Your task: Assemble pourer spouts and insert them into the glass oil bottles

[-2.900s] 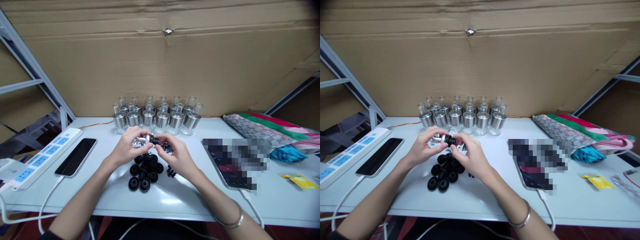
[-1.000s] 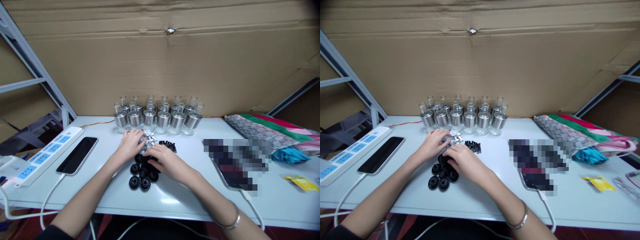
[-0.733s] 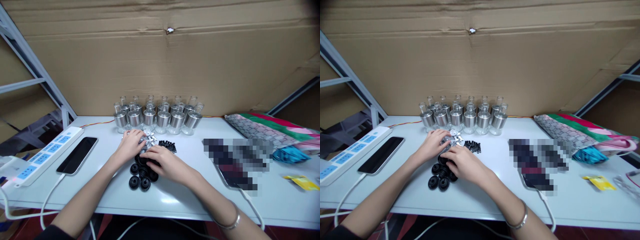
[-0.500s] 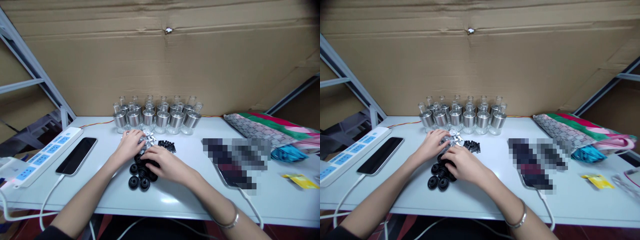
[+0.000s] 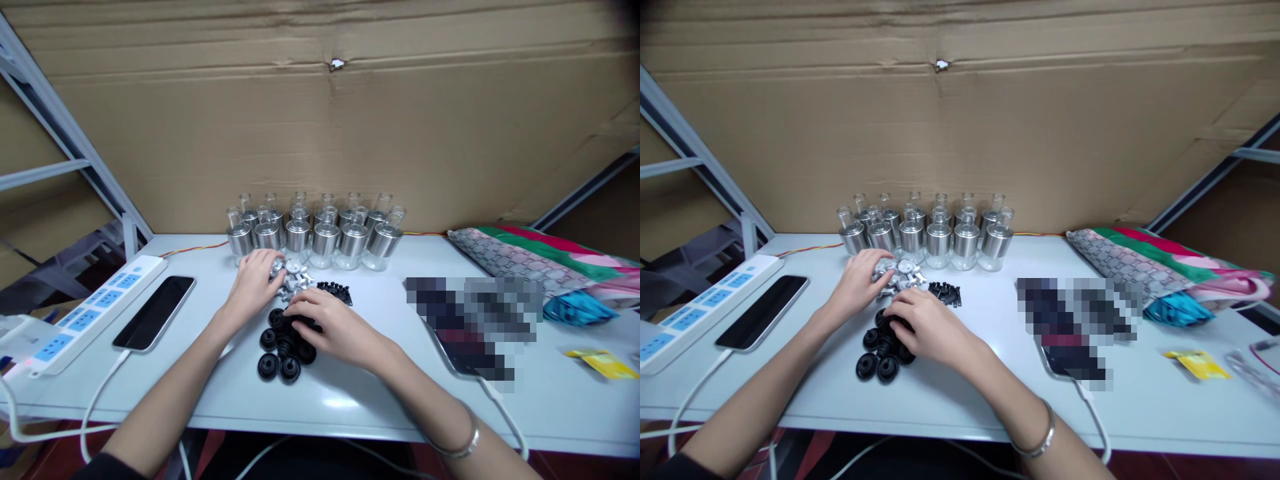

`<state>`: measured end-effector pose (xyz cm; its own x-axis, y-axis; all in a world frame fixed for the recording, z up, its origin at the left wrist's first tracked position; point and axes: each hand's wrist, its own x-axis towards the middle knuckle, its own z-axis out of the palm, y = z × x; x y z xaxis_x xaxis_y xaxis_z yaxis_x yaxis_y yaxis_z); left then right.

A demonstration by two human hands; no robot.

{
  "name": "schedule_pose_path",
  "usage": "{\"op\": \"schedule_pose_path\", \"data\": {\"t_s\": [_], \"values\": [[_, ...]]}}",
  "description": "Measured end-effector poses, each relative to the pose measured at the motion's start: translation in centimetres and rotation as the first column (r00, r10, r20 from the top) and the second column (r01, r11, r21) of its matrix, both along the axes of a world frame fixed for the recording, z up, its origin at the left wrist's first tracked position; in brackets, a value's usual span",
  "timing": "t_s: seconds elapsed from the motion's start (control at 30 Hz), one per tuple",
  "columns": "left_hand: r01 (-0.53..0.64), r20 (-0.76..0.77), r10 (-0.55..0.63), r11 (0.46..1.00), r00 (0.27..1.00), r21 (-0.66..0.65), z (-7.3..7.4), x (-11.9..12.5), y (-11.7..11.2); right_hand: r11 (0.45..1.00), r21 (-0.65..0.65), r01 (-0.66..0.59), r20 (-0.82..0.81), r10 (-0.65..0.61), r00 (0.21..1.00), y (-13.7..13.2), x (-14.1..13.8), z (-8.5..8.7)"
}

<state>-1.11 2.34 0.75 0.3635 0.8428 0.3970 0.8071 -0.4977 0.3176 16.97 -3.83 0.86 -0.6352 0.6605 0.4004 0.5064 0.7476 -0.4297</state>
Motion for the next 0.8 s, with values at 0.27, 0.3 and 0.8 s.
{"op": "schedule_pose_path", "data": {"t_s": [0.27, 0.3, 0.8], "values": [[-0.016, 0.035, 0.014, 0.999, 0.999, 0.048, -0.5, 0.0, 0.1, 0.999, 0.054, 0.003, -0.039, -0.001, 0.999, 0.1, 0.1, 0.1], [-0.010, 0.033, 0.008, 0.999, 0.999, 0.051, -0.5, 0.1, 0.1, 0.998, 0.057, 0.012, -0.039, -0.010, 0.999, 0.1, 0.1, 0.1], [-0.197, 0.166, 0.164, 0.957, 0.972, 0.212, 6.3, -1.8, 5.1, 0.784, 0.316, 0.534, -0.055, -0.546, 0.836, 4.9, 3.3, 5.5]]}}
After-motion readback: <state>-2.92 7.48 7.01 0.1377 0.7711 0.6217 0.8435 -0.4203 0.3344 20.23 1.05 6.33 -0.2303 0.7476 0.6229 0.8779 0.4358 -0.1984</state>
